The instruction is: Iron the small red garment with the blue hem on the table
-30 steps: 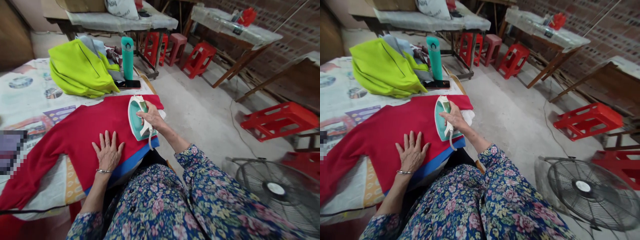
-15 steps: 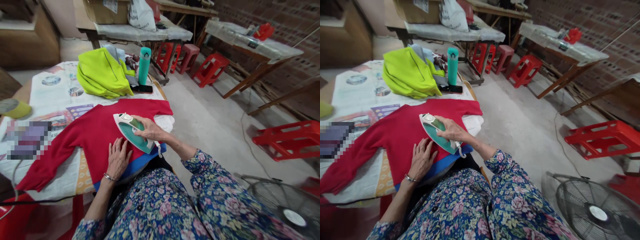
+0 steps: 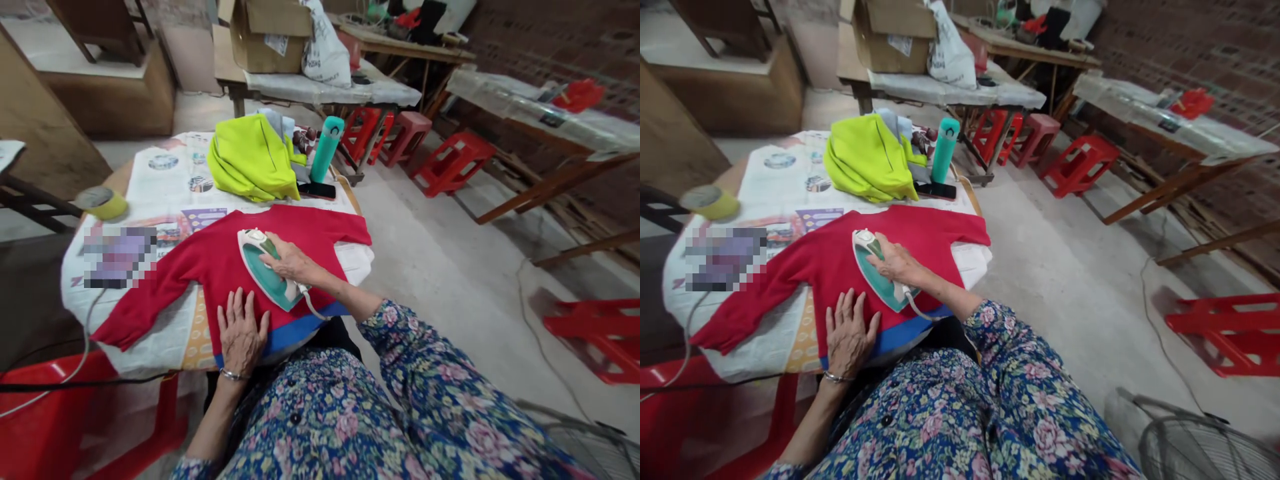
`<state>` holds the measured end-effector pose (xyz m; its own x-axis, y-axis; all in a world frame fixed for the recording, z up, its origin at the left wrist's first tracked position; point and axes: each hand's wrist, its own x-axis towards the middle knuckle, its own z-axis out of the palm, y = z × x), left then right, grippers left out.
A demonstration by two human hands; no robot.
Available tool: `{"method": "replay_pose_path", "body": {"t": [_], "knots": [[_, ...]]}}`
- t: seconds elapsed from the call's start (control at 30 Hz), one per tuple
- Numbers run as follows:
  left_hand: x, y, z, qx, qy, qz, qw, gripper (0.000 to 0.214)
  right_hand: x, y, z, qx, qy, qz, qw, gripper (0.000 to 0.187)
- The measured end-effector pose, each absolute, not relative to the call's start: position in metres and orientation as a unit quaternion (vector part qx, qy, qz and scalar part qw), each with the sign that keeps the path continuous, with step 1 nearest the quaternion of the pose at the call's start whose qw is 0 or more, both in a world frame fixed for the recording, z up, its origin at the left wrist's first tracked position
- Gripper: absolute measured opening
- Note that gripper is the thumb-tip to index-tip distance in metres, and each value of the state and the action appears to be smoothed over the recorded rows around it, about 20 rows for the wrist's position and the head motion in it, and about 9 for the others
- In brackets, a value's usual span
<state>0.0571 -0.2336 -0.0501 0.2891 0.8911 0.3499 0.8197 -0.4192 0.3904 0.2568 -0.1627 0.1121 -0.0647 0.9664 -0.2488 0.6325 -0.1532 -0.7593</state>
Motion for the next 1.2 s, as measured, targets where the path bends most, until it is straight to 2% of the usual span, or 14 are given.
{"method": "replay_pose_path", "body": {"t": [0.17, 0.37, 0.57, 0.7, 0.83, 1.07, 1.2], "knots": [[0.056, -0.233, -0.048, 0.796, 0.543, 0.256, 0.073, 0.057, 0.244, -0.12, 0.116, -0.626, -0.639, 0.384, 0.227, 0.048], [0.057, -0.229, -0.051, 0.79, 0.547, 0.267, 0.076, 0.055, 0.239, -0.111, 0.113, -0.605, -0.651, 0.39, 0.24, 0.043], [0.057, -0.231, -0.052, 0.774, 0.556, 0.298, 0.057, 0.041, 0.247, -0.174, 0.11, -0.602, -0.642, 0.422, 0.218, 0.055], [0.05, -0.237, -0.051, 0.768, 0.547, 0.324, 0.08, 0.025, 0.256, -0.221, 0.108, -0.619, -0.617, 0.443, 0.2, 0.061], [0.047, -0.243, -0.05, 0.762, 0.553, 0.324, 0.095, 0.018, 0.259, -0.236, 0.108, -0.634, -0.603, 0.443, 0.197, 0.066], [0.055, -0.247, -0.042, 0.767, 0.578, 0.275, 0.047, 0.016, 0.241, -0.183, 0.11, -0.61, -0.629, 0.437, 0.204, 0.06], [0.055, -0.247, -0.041, 0.768, 0.578, 0.27, 0.044, 0.017, 0.22, -0.138, 0.117, -0.599, -0.653, 0.416, 0.203, 0.047]]}}
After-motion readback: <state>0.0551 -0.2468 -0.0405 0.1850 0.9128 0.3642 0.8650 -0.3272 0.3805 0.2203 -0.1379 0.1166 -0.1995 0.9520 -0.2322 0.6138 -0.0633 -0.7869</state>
